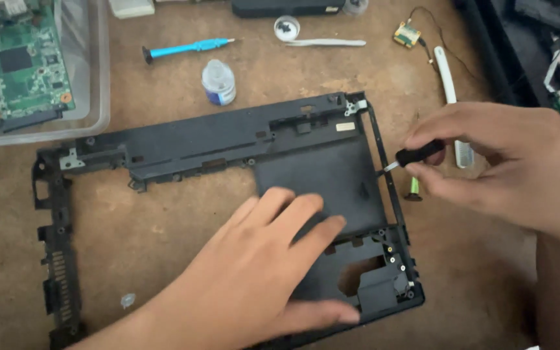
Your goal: Cleaning laptop components with a toothbrush and disassembling parts using a screwdriver as part of a chassis repair.
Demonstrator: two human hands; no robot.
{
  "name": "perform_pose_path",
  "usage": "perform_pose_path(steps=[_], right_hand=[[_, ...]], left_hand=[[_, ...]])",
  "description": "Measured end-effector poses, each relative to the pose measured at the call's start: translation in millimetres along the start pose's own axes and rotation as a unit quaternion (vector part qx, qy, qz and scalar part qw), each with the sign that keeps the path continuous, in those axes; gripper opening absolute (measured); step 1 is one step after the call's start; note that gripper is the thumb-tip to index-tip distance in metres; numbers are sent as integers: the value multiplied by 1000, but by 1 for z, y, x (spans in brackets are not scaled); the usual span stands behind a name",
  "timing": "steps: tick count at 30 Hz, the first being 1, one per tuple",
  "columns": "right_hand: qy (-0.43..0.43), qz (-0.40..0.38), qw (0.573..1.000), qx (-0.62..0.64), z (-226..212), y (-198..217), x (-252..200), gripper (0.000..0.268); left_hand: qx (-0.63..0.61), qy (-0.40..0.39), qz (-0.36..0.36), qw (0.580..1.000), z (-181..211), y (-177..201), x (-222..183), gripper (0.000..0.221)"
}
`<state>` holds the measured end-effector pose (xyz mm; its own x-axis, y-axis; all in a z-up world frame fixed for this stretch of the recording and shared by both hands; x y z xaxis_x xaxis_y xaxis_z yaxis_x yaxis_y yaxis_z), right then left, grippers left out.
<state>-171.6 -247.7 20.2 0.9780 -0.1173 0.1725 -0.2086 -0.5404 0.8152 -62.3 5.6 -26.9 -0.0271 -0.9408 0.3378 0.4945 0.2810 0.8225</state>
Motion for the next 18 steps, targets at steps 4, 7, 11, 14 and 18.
perform_pose_path(steps=[4,7,11,14,18], right_hand=[[-34,46,997,43,7,6,-5,32],[-38,60,997,35,14,8,-5,28],[-50,63,996,22,12,8,-5,29],[-48,46,998,15,5,7,-4,27],[-54,51,997,-1,6,5,-4,25]], left_hand=[[111,-33,0,993,-8,2,21,76],[141,-54,17,988,-19,-2,33,77],[142,-76,19,987,-25,-4,32,80],[113,-72,20,991,-24,-1,30,76],[138,-51,41,988,-23,-6,30,84]])
Point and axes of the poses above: each hand's wrist, its own x-axis towards the middle knuckle, its own y-axis out of the back of the hand, z = x × y, the point moved 1 cm from there along x, towards the middle knuckle, and after that the axes turned 8 degrees about -y, right-handed, at the moved point
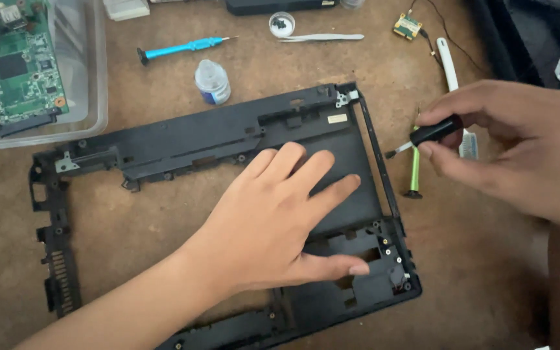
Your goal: Cleaning laptop components with a toothbrush and disassembling parts using a screwdriver as part of a chassis repair.
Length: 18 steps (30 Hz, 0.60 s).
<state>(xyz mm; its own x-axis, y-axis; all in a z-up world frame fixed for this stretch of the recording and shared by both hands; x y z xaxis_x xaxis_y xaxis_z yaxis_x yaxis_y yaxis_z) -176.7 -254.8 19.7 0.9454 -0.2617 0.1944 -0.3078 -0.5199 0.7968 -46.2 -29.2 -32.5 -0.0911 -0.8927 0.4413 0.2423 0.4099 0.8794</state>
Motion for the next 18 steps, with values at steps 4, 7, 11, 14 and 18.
perform_pose_path(steps=[4,7,11,14,18], right_hand=[[4,-11,1000,6,1,4,2,28],[8,-7,1000,7,3,3,1,27],[-23,-1,999,33,5,2,0,27],[-9,-11,1000,-10,1,6,2,29],[-8,-7,1000,-14,0,6,2,27]], left_hand=[[-45,-7,19,999,2,0,2,68],[-68,33,11,997,5,-6,4,66],[-60,83,-9,995,8,-16,6,67],[-49,74,-15,996,8,-17,6,62],[-48,72,-16,996,7,-17,5,67]])
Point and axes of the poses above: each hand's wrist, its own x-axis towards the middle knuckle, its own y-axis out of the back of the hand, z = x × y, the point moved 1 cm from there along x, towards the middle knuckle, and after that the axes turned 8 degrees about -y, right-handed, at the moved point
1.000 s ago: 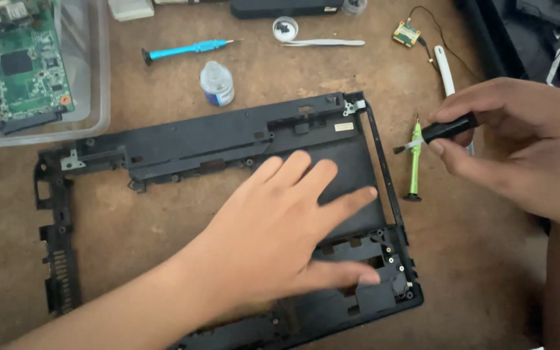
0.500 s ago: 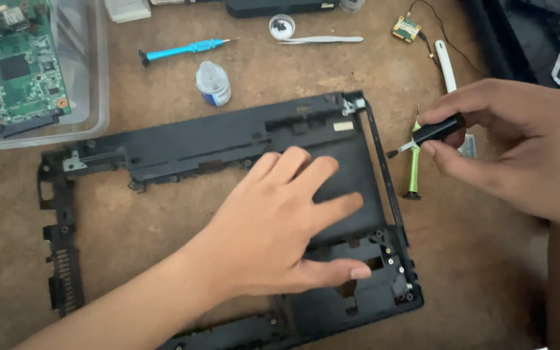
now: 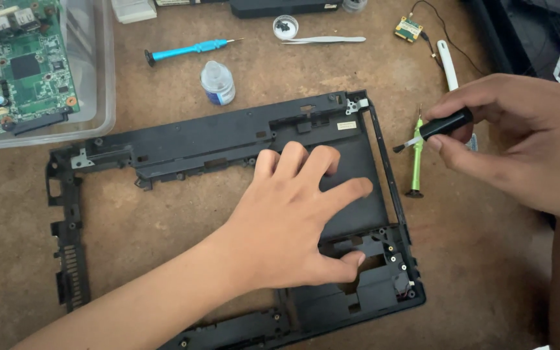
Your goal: Cleaning laptop components with a toothbrush and disassembling parts using a screwdriver as part of a chassis repair.
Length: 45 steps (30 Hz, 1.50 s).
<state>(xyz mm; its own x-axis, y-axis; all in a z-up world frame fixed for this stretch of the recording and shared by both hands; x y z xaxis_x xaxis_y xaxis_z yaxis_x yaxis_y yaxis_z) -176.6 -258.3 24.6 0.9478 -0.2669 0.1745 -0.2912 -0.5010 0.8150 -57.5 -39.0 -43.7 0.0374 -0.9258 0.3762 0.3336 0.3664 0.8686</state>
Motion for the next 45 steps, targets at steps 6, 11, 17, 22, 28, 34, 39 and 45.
perform_pose_path(steps=[6,11,17,22,28,34,39,45], right_hand=[[1,3,1000,-12,-1,1,0,26],[-3,12,1000,-13,1,1,-1,25],[-8,17,1000,-14,-2,2,-2,27],[23,-93,992,84,10,-1,-2,37],[116,-113,986,-30,0,-31,2,21],[103,-118,984,-88,-1,-35,-2,19],[118,-105,984,-76,-8,-30,2,18],[115,-98,986,-64,-5,-30,1,20]], left_hand=[[3,-3,-13,1000,0,1,0,65],[11,-4,-6,1000,0,1,1,69],[-12,1,-24,1000,-1,1,0,62],[-89,22,-54,994,-8,16,-1,83],[-109,42,-93,989,-11,32,-8,35],[-67,-30,-49,996,-9,29,-21,23],[-77,-43,-32,996,-11,28,-22,26],[0,-69,-18,997,-9,19,-20,47]])
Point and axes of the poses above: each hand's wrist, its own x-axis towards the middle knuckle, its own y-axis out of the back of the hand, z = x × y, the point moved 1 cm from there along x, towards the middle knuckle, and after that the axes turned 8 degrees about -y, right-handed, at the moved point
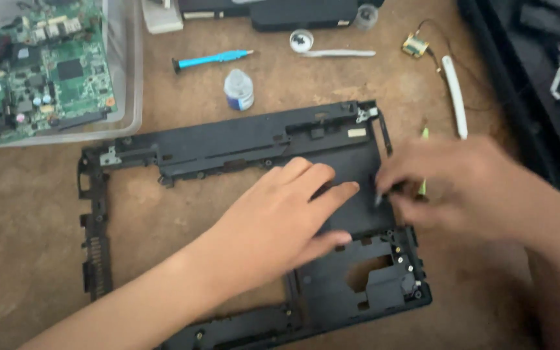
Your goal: Cleaning laptop components with a toothbrush and disassembling parts using a screwdriver as part of a chassis repair.
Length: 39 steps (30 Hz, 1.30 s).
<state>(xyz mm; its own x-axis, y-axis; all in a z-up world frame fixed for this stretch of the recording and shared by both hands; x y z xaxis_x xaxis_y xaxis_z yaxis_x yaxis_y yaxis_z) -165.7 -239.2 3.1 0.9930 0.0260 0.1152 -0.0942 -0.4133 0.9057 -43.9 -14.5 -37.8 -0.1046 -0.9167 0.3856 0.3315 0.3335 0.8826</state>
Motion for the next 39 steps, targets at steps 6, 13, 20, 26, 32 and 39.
perform_pose_path(steps=[6,13,20,26,32,39], right_hand=[[-88,93,991,35,7,8,-3,18],[-81,64,995,1,10,-5,2,16],[-90,69,994,-9,8,-6,1,17],[-92,71,993,-9,8,-7,1,18],[-84,66,994,2,9,-6,1,19],[-76,70,995,7,7,-4,2,19]], left_hand=[[94,32,-21,995,4,-11,11,81],[-6,42,26,999,9,0,16,79],[21,47,59,997,9,-9,11,79],[22,5,48,999,5,-3,6,67],[28,50,39,998,2,-5,10,83],[-6,38,12,999,5,0,9,74]])
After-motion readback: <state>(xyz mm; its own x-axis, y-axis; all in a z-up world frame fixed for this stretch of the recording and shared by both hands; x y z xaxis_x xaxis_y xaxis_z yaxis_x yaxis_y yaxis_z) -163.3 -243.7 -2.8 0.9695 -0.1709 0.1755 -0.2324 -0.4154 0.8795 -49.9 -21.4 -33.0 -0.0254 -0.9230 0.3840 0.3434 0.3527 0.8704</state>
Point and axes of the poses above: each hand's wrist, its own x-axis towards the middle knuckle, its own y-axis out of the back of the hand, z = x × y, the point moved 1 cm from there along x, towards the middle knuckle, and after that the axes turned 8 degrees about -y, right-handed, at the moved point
